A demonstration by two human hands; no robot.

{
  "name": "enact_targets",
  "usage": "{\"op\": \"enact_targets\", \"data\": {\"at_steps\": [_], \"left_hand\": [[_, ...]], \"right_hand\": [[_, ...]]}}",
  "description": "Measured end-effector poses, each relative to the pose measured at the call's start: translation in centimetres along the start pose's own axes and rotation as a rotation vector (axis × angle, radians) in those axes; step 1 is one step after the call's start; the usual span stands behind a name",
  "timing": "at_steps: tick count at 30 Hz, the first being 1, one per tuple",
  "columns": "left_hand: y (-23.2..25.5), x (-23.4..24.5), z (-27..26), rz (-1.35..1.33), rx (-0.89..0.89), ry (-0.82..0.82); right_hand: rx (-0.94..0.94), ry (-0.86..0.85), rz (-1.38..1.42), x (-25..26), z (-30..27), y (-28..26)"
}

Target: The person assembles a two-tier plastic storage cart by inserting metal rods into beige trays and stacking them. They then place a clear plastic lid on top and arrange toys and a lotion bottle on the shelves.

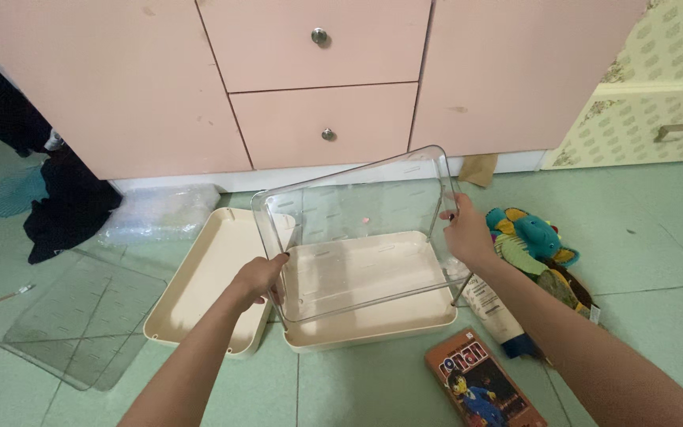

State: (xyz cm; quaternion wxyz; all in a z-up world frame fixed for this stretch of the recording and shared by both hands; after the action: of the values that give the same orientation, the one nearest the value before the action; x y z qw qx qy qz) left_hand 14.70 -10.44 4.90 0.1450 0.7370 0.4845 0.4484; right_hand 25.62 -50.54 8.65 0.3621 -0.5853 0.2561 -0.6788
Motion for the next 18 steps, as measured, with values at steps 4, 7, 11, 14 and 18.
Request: {"op": "enact_targets", "data": {"at_steps": [4,7,11,14,18], "left_hand": [[0.18,0.01,-0.11,-0.013,-0.037,0.045],[0.32,0.1,-0.27,0.0,-0.061,0.073],[0.51,-0.03,-0.56,-0.008,-0.068,0.098],[0.55,-0.24,-0.6,-0.019,-0.088,0.093],[0.19,-0.27,-0.47,-0.108,-0.054,0.044]], "right_hand": [[-0.024,-0.009,-0.027,-0.13,0.4,0.63],[-0.052,-0.04,0.055,-0.35,0.58,0.91],[-0.055,-0.006,0.172,-0.23,0.5,1.07],[-0.039,-0.012,0.191,-0.03,0.52,0.9],[-0.056,-0.02,0.001,0.13,0.54,0.17]]}}
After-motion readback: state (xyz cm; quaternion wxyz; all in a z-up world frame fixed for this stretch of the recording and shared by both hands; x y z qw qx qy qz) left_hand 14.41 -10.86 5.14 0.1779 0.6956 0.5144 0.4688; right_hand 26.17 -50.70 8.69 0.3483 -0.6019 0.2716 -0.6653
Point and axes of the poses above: each hand's wrist, its own z-axis towards the middle knuckle, its own x-axis out of the back of the hand, y = z × x, the point moved 2 cm from there along z, towards the middle knuckle, and after that the axes turned 3 degrees about -y, right-handed, at the moved point
